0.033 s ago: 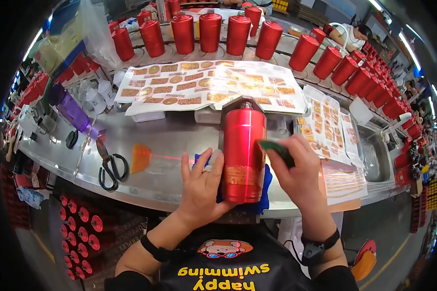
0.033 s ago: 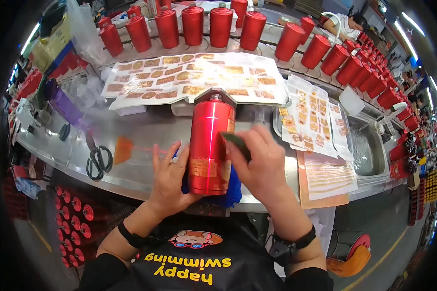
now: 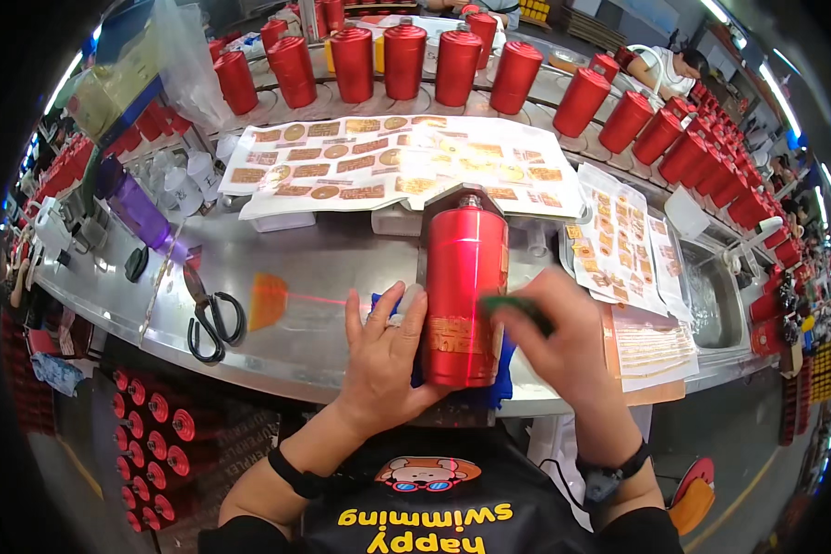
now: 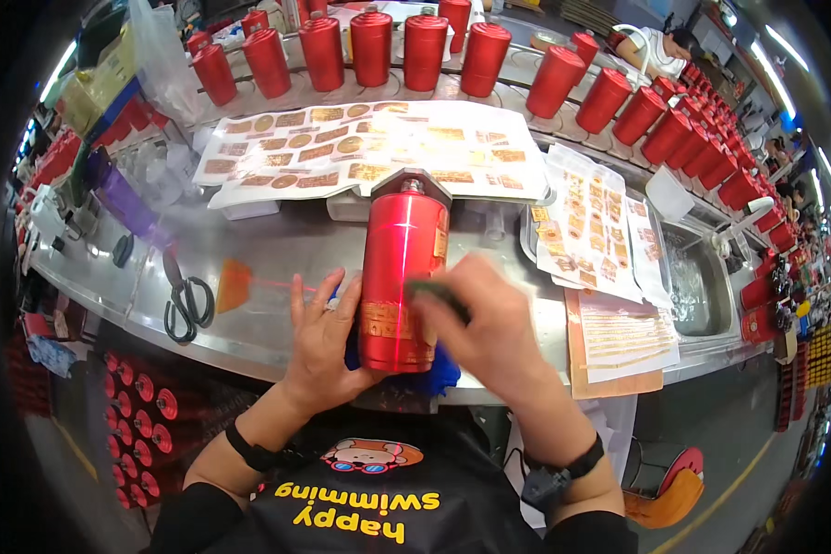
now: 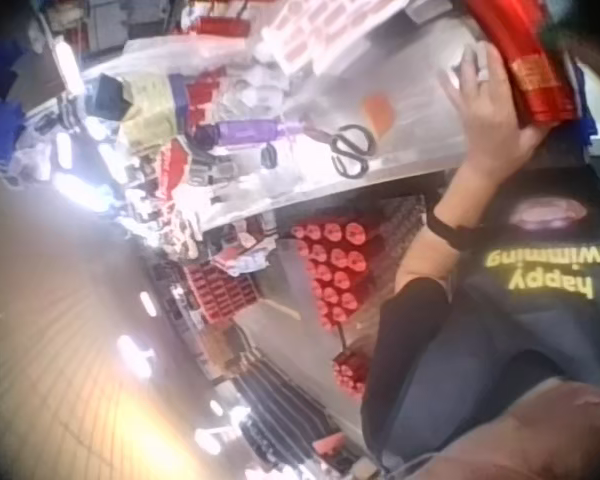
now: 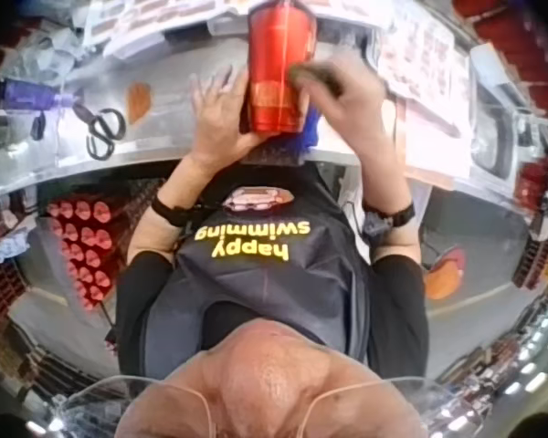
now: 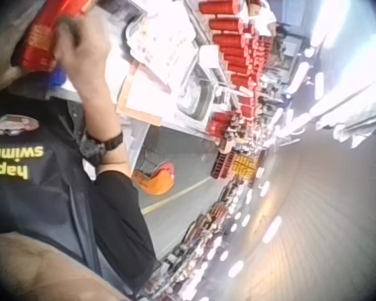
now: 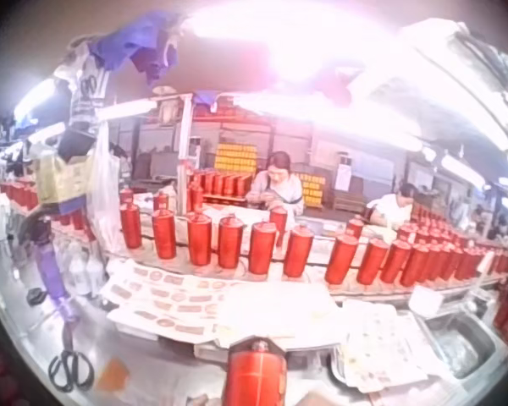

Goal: The person applies labels to a red bottle by hand, smoothing them with a scraper and a cloth. They pick up labels from a sheet, align them on the bottle, and press them down before setting the bottle aside to repeat the process.

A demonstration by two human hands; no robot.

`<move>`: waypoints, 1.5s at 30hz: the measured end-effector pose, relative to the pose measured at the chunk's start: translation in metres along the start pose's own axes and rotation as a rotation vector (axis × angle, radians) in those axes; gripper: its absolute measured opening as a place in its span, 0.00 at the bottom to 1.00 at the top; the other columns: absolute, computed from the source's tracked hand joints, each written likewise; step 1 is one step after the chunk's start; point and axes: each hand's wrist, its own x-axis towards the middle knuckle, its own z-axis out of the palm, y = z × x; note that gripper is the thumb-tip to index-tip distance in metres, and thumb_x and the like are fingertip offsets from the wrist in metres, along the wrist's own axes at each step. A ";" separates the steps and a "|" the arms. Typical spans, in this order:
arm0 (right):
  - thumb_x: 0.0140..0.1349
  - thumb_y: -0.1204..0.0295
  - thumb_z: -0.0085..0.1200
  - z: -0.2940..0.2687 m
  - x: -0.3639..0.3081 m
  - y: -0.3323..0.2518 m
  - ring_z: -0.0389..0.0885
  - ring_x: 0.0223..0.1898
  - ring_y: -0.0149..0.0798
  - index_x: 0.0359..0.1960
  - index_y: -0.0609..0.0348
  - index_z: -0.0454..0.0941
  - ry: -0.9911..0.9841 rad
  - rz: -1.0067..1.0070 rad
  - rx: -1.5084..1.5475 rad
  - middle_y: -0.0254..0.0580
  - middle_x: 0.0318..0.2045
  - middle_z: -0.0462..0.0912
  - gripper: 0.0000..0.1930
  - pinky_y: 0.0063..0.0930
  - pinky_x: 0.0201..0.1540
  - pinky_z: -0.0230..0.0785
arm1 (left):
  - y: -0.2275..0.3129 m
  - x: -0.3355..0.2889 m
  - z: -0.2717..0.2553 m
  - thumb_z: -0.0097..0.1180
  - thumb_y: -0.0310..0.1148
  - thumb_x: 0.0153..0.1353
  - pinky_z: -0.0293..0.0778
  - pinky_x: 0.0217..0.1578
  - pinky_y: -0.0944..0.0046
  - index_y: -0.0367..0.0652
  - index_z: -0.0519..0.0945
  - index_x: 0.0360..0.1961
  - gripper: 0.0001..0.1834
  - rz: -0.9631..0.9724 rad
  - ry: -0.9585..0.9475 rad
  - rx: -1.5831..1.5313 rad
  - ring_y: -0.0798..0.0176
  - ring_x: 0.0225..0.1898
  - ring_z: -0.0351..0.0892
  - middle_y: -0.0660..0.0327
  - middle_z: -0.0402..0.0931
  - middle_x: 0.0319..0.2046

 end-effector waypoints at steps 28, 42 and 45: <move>0.51 0.74 0.68 -0.012 -0.001 -0.005 0.76 0.24 0.36 0.32 0.61 0.80 -0.433 0.024 0.389 0.40 0.24 0.76 0.10 0.27 0.27 0.65 | 0.016 0.008 -0.009 0.67 0.56 0.47 0.38 0.64 0.29 0.31 0.66 0.64 0.50 -0.015 0.102 0.000 0.41 0.63 0.64 0.48 0.79 0.35; 0.54 0.74 0.66 -0.004 0.021 -0.005 0.75 0.24 0.35 0.31 0.62 0.80 -0.117 -0.053 0.025 0.42 0.23 0.75 0.07 0.27 0.27 0.63 | 0.019 0.010 -0.014 0.67 0.56 0.47 0.38 0.64 0.28 0.32 0.68 0.63 0.49 -0.010 0.095 0.045 0.41 0.63 0.64 0.47 0.80 0.37; 0.55 0.75 0.64 -0.002 0.011 -0.014 0.75 0.25 0.39 0.33 0.61 0.80 -0.250 -0.059 0.173 0.44 0.24 0.75 0.07 0.30 0.27 0.65 | 0.016 0.006 -0.015 0.67 0.56 0.47 0.39 0.64 0.29 0.31 0.68 0.62 0.49 -0.024 0.086 0.031 0.41 0.63 0.64 0.47 0.79 0.40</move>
